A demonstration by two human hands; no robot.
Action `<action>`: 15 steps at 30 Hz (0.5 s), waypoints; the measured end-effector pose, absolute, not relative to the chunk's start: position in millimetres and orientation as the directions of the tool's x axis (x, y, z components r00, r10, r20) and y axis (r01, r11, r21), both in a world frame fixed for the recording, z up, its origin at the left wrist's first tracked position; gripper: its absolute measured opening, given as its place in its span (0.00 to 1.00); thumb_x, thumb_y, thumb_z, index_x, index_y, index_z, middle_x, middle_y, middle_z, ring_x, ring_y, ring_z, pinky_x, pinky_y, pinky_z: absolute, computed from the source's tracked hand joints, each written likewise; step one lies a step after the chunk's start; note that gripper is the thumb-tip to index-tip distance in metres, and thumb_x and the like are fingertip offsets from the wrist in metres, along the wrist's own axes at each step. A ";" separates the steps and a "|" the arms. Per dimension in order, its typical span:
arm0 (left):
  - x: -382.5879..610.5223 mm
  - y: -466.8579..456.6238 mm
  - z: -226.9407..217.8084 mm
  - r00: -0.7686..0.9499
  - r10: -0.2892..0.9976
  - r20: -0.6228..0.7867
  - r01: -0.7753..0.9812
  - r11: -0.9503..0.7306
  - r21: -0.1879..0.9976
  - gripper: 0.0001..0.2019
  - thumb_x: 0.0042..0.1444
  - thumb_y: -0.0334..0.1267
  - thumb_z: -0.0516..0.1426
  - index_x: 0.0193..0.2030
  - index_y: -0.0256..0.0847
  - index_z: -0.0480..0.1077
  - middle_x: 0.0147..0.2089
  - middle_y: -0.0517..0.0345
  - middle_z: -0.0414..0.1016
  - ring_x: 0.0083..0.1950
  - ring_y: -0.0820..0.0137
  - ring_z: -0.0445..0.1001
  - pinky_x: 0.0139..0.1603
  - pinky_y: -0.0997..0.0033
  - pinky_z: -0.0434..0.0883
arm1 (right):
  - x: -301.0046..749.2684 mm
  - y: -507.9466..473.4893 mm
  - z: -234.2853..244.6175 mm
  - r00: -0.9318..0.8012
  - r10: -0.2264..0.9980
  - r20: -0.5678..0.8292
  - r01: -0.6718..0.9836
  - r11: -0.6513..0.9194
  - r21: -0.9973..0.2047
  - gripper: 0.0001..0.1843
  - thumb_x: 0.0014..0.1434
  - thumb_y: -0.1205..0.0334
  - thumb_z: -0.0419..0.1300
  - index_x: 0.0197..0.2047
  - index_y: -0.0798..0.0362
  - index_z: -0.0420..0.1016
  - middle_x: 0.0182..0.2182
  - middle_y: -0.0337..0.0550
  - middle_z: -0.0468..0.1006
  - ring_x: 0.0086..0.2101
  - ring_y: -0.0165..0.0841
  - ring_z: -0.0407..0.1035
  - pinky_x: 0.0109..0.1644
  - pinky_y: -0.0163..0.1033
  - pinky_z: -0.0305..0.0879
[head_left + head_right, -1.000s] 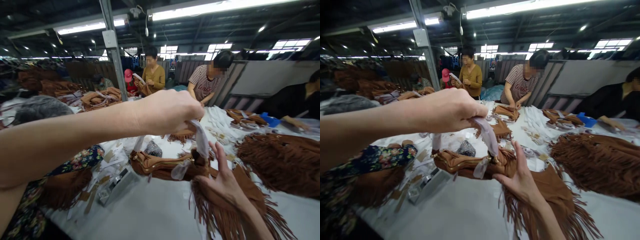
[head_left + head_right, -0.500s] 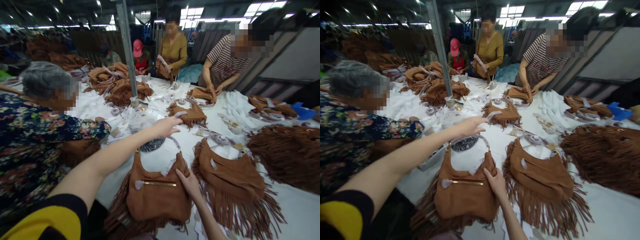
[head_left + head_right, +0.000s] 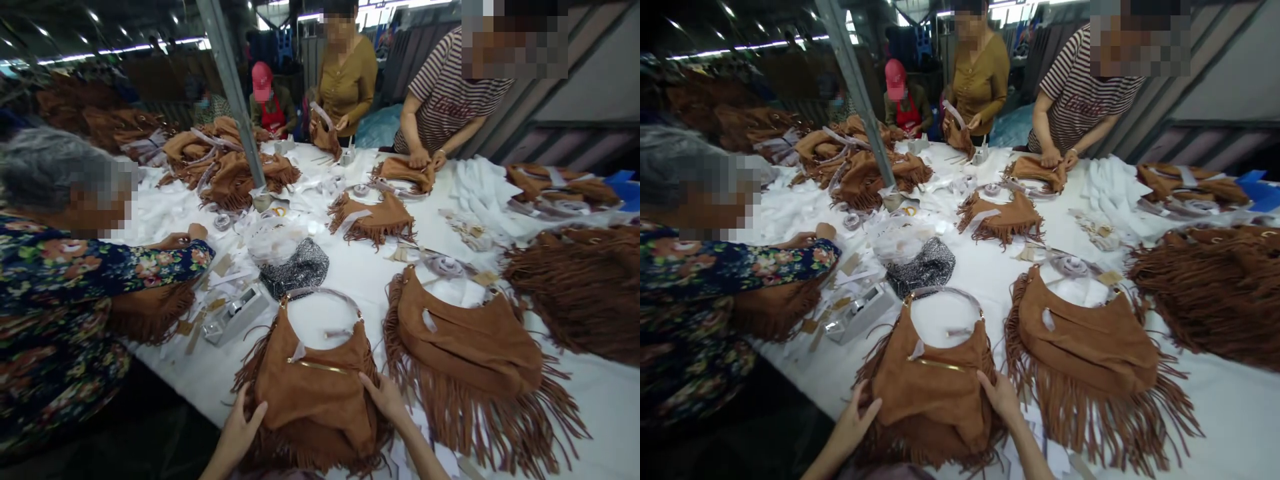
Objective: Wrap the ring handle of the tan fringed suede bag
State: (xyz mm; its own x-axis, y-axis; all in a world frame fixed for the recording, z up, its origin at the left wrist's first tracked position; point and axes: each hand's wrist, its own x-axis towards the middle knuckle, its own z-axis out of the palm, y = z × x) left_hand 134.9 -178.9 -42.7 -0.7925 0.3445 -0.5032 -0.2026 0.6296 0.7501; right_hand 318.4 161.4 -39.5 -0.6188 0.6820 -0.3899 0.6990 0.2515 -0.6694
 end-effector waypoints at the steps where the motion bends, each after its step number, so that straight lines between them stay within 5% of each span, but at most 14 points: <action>1: 135.5 -171.9 -41.6 -0.781 0.342 -0.523 -0.217 0.636 0.740 0.40 0.50 0.53 0.56 0.65 0.34 0.48 0.58 0.40 0.71 0.59 0.57 0.71 0.60 0.62 0.69 | 316.6 160.0 -39.9 -0.622 0.679 -0.389 0.699 0.258 -0.667 0.25 0.54 0.39 0.52 0.30 0.53 0.73 0.31 0.53 0.81 0.37 0.47 0.75 0.43 0.46 0.68; 10: 110.5 -170.6 -29.1 -0.807 0.423 -0.411 0.001 0.698 0.716 0.27 0.52 0.51 0.51 0.58 0.45 0.57 0.52 0.51 0.76 0.55 0.58 0.75 0.57 0.60 0.72 | 331.2 102.2 -19.2 -0.567 0.764 -0.308 0.716 0.273 -0.643 0.23 0.59 0.39 0.46 0.34 0.50 0.68 0.32 0.50 0.79 0.36 0.44 0.74 0.42 0.44 0.66; 15: 115.4 -190.1 -23.1 -0.839 0.393 -0.377 0.054 0.749 0.660 0.29 0.43 0.55 0.54 0.53 0.49 0.64 0.46 0.55 0.79 0.53 0.52 0.75 0.55 0.54 0.73 | 358.1 74.1 -33.0 -0.482 0.774 -0.410 0.828 0.249 -0.503 0.20 0.59 0.42 0.49 0.31 0.49 0.69 0.30 0.49 0.80 0.37 0.46 0.75 0.40 0.44 0.67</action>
State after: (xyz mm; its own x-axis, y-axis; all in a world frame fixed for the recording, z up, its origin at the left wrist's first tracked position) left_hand 115.4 -190.1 -23.1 -0.8387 0.3929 -0.3771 0.0539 0.7490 0.6604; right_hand 358.1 74.1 -33.0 -0.4817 0.7744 -0.4103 0.8280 0.2488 -0.5025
